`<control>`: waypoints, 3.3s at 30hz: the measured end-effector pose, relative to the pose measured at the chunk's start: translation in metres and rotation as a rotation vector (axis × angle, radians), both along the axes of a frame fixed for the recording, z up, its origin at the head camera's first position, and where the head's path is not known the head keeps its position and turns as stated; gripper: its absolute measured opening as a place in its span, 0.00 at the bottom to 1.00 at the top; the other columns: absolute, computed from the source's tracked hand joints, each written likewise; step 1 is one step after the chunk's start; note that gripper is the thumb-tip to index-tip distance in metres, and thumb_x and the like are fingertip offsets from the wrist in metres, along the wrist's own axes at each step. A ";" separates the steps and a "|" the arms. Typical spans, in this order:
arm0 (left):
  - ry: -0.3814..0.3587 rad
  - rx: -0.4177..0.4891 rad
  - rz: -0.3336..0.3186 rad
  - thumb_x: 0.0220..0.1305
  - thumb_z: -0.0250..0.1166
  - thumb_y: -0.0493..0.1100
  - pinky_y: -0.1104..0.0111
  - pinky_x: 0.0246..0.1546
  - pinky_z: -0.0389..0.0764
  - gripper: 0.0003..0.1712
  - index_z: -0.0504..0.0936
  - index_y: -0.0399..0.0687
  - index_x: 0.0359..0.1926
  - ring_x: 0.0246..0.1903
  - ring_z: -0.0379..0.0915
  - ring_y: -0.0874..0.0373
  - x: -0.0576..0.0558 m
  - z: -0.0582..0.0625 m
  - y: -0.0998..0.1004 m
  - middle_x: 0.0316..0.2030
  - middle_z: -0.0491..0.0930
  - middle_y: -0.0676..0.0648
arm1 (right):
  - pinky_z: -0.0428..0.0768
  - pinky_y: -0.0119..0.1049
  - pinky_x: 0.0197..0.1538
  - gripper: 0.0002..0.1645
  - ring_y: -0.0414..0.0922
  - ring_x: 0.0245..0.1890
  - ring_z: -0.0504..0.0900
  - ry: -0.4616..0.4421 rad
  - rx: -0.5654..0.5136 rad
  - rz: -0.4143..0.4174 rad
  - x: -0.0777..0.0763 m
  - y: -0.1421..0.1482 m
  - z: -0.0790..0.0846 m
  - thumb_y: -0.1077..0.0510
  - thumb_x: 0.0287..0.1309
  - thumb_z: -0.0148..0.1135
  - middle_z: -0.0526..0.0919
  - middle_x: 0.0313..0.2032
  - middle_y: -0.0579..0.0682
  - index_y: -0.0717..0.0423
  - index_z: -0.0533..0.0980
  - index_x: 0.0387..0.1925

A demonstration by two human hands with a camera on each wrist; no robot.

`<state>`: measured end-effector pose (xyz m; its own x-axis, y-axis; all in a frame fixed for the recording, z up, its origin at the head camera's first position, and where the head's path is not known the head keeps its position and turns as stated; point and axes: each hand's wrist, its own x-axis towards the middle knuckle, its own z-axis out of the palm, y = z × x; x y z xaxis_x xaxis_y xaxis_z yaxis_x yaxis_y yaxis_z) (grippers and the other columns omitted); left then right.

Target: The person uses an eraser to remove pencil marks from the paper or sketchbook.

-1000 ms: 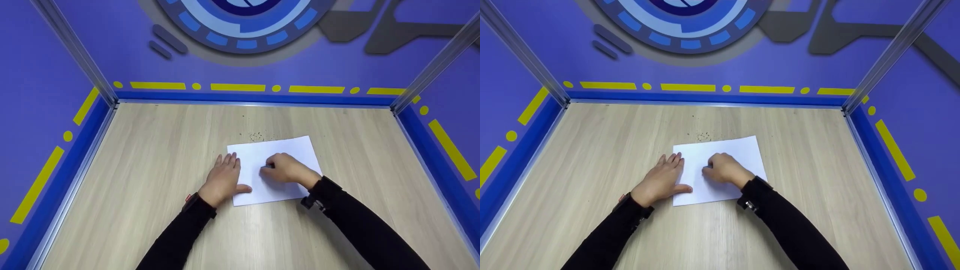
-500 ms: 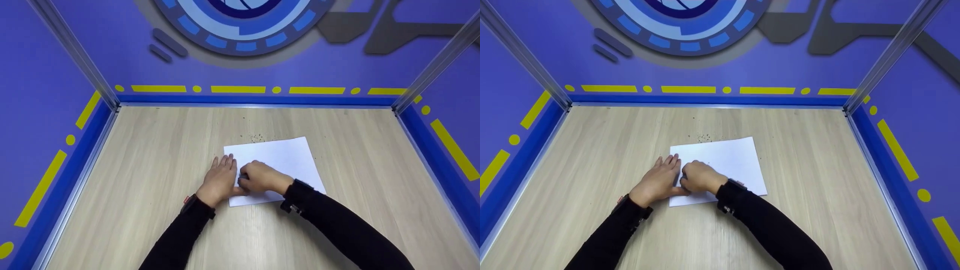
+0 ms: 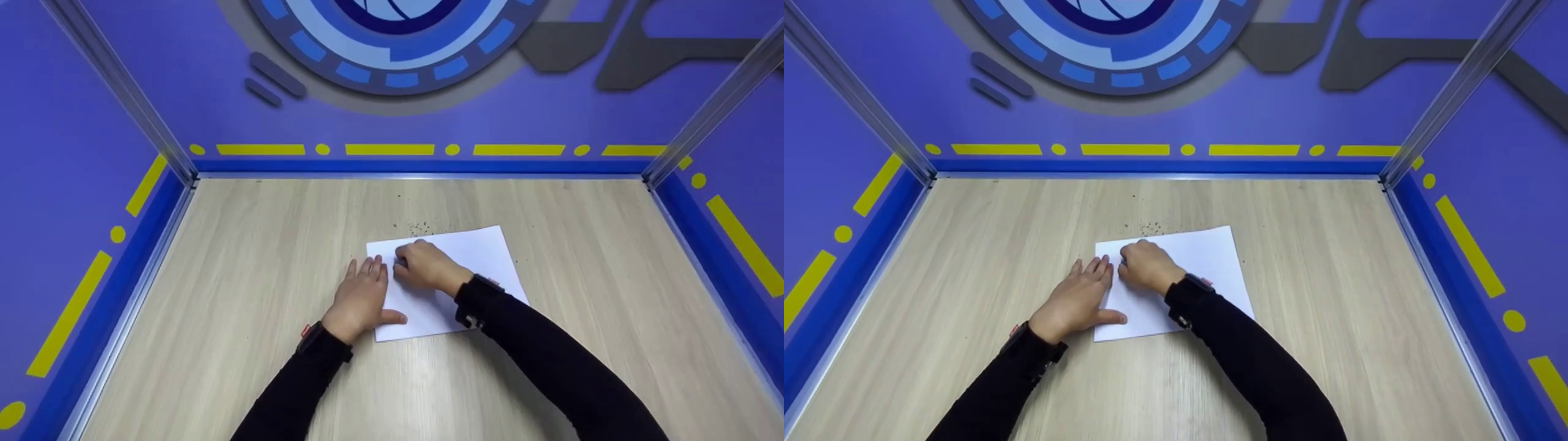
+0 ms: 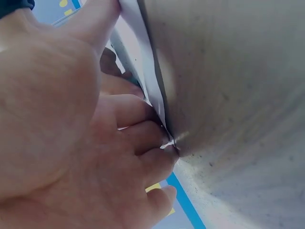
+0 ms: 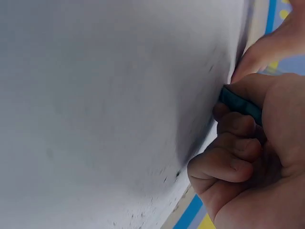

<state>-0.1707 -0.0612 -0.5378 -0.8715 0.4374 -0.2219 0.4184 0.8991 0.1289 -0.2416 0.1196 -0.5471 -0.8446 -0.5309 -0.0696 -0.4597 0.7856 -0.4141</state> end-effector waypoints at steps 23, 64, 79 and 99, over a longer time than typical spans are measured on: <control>-0.021 0.028 0.011 0.61 0.74 0.77 0.40 0.89 0.53 0.71 0.63 0.27 0.83 0.87 0.55 0.36 0.002 0.003 0.000 0.85 0.59 0.29 | 0.69 0.36 0.32 0.24 0.39 0.22 0.69 -0.155 -0.052 0.003 0.033 0.022 0.011 0.52 0.74 0.63 0.68 0.18 0.39 0.44 0.69 0.19; -0.020 0.006 0.006 0.62 0.73 0.77 0.40 0.89 0.54 0.70 0.62 0.28 0.83 0.87 0.56 0.37 0.002 0.001 0.003 0.85 0.59 0.29 | 0.76 0.50 0.33 0.21 0.47 0.24 0.73 0.047 -0.143 -0.120 0.022 0.012 -0.004 0.54 0.74 0.62 0.70 0.18 0.46 0.53 0.72 0.22; -0.004 0.007 0.002 0.64 0.73 0.76 0.40 0.88 0.55 0.68 0.63 0.28 0.83 0.86 0.57 0.36 0.002 0.000 0.002 0.85 0.60 0.29 | 0.85 0.53 0.39 0.19 0.52 0.29 0.83 0.010 -0.043 0.056 0.067 0.005 -0.004 0.51 0.77 0.60 0.82 0.23 0.49 0.51 0.77 0.26; 0.001 -0.028 0.012 0.60 0.72 0.80 0.40 0.89 0.54 0.72 0.61 0.30 0.84 0.87 0.56 0.37 0.003 -0.001 0.003 0.85 0.59 0.30 | 0.88 0.60 0.44 0.16 0.60 0.38 0.89 0.119 -0.030 -0.195 -0.019 -0.001 -0.024 0.52 0.76 0.60 0.89 0.34 0.61 0.57 0.82 0.33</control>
